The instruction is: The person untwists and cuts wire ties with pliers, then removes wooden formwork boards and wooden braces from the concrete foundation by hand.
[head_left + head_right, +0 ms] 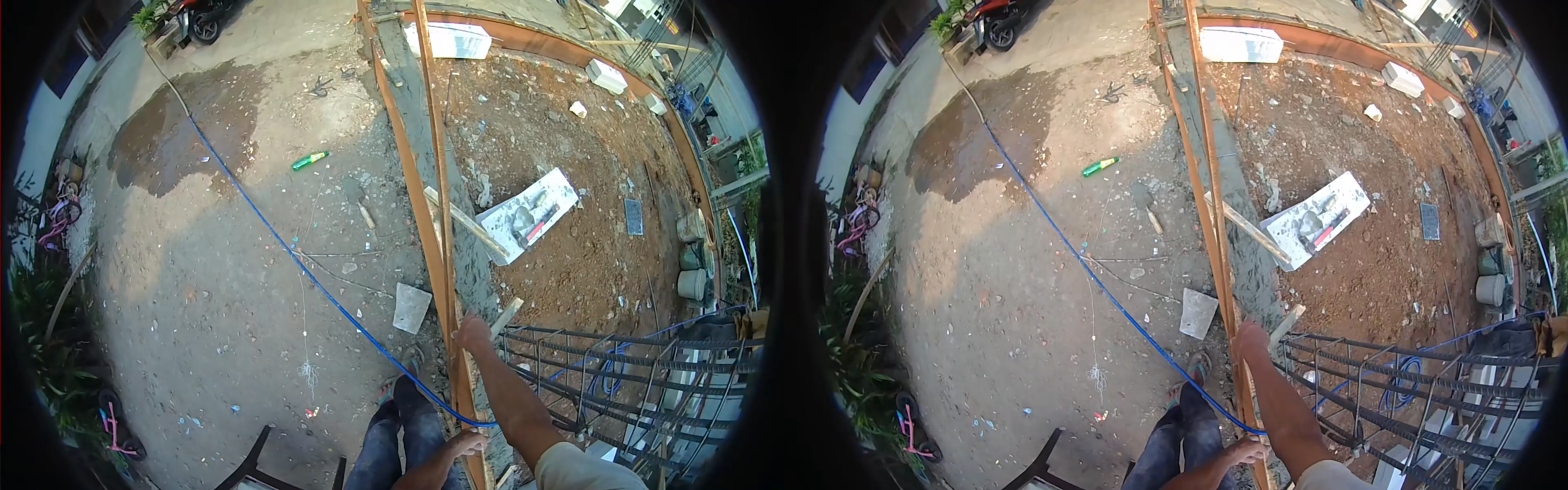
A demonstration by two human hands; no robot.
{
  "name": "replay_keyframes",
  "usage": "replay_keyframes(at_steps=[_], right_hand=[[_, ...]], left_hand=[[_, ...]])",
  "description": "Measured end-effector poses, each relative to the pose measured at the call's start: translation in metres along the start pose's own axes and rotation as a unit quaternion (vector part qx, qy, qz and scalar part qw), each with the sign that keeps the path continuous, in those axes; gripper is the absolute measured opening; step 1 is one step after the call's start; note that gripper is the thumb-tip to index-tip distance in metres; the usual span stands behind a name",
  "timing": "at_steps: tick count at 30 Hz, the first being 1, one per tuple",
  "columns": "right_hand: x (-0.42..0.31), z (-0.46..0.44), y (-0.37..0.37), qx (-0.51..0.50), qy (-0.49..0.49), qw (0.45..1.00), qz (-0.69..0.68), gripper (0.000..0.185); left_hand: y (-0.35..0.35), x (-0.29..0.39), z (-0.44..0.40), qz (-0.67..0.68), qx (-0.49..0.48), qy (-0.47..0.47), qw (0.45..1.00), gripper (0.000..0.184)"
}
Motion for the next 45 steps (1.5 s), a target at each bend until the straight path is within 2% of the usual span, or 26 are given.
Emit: replay_keyframes(at_steps=[1,3,5,6,9,10,11,13,15,16,17,18,20,22,24,26,28,30,31,32,34,36,40,42,44,45], right_hand=[[0.0,-0.002,0.001,0.011,-0.005,1.0,0.017,0.085],[0.003,-0.005,-0.001,0.015,-0.007,0.999,0.029,0.083],[0.003,-0.014,0.003,0.012,0.0,0.999,0.044,0.052],[0.002,-0.017,0.005,0.012,0.002,0.999,0.038,0.052],[0.008,-0.014,0.004,-0.014,0.009,0.999,0.034,0.047],[0.01,-0.013,0.008,-0.005,0.011,1.0,0.026,0.047],[0.011,-0.013,0.009,0.005,0.014,1.0,0.016,0.046],[0.014,-0.019,-0.004,0.03,0.012,0.999,0.009,0.045],[0.02,-0.024,-0.01,0.051,0.006,0.999,0.009,0.044],[0.021,-0.027,-0.014,0.025,-0.002,1.0,0.0,0.055],[0.021,-0.026,-0.02,-0.003,-0.011,1.0,-0.011,0.068],[0.023,-0.025,-0.02,-0.008,-0.018,1.0,-0.024,0.068],[0.022,-0.025,-0.016,0.002,-0.013,0.999,-0.03,0.064],[0.023,-0.025,-0.018,0.002,-0.026,0.999,-0.023,0.061],[0.022,-0.022,-0.009,0.044,-0.027,0.998,-0.028,0.034],[0.022,-0.018,0.0,0.047,-0.03,0.998,-0.043,0.03],[0.02,-0.013,0.001,0.048,-0.033,0.996,-0.06,0.026],[0.026,-0.02,-0.001,0.028,-0.064,0.991,-0.11,0.027],[0.026,-0.02,-0.006,0.019,-0.069,0.991,-0.111,0.027],[0.025,-0.018,-0.001,0.068,-0.064,0.99,-0.101,0.026],[0.024,-0.02,0.006,0.116,-0.058,0.987,-0.093,0.026],[0.025,-0.022,0.004,0.041,-0.066,0.989,-0.125,0.034],[0.025,-0.021,0.018,0.045,-0.07,0.986,-0.146,0.028],[0.021,-0.015,0.026,0.048,-0.064,0.987,-0.139,0.027],[0.02,-0.007,0.026,0.028,-0.093,0.98,-0.172,0.027],[0.019,-0.003,0.034,0.032,-0.09,0.98,-0.173,0.027]], left_hand=[[-0.004,-0.002,0.011,0.085,0.022,0.097,0.991,0.047],[-0.007,-0.007,0.011,0.105,0.01,0.123,0.987,0.053],[-0.002,-0.006,0.012,0.111,0.017,0.161,0.981,0.058],[0.003,0.002,0.017,0.109,0.023,0.165,0.98,0.058],[0.017,0.033,0.037,0.03,-0.072,0.189,0.979,0.069],[0.035,0.033,0.033,-0.048,-0.146,0.17,0.974,0.068],[0.059,0.065,0.061,-0.034,-0.089,0.192,0.977,0.063],[0.114,0.136,0.109,-0.058,-0.126,0.182,0.973,0.052],[0.187,0.224,0.152,-0.039,0.004,0.122,0.992,0.051],[0.23,0.265,0.167,-0.032,0.11,0.033,0.993,0.052],[0.269,0.303,0.181,-0.025,0.182,-0.025,0.983,0.057],[0.305,0.339,0.193,0.014,0.231,-0.108,0.967,0.059],[0.356,0.412,0.212,-0.01,0.319,-0.169,0.932,0.059],[0.405,0.462,0.207,0.024,0.338,-0.21,0.917,0.059],[0.413,0.518,0.204,0.022,0.366,-0.228,0.902,0.054],[0.449,0.547,0.179,0.085,0.372,-0.242,0.892,0.052],[0.451,0.58,0.159,0.079,0.361,-0.192,0.909,0.056],[0.503,0.607,0.109,0.035,0.319,-0.188,0.928,0.059],[0.505,0.615,0.095,0.019,0.299,-0.187,0.936,0.061],[0.506,0.624,0.081,0.003,0.279,-0.185,0.942,0.063],[0.467,0.659,0.085,0.112,0.331,-0.234,0.907,0.067],[0.479,0.672,0.073,0.075,0.36,-0.209,0.906,0.07],[0.505,0.677,0.062,-0.026,0.417,-0.163,0.894,0.075],[0.492,0.676,0.07,0.008,0.411,-0.218,0.885,0.073],[0.527,0.663,0.07,0.008,0.491,-0.237,0.838,0.063],[0.516,0.667,0.079,0.007,0.492,-0.242,0.836,0.063]])
Point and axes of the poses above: each hand's wrist, its own z-axis away from the middle knuckle, its own y-axis out of the back of the hand, x = y × z, the point moved 9 cm from there along -z, towards the middle knuckle, and after that the axes turned 3 degrees about y, right-handed, at the moved point
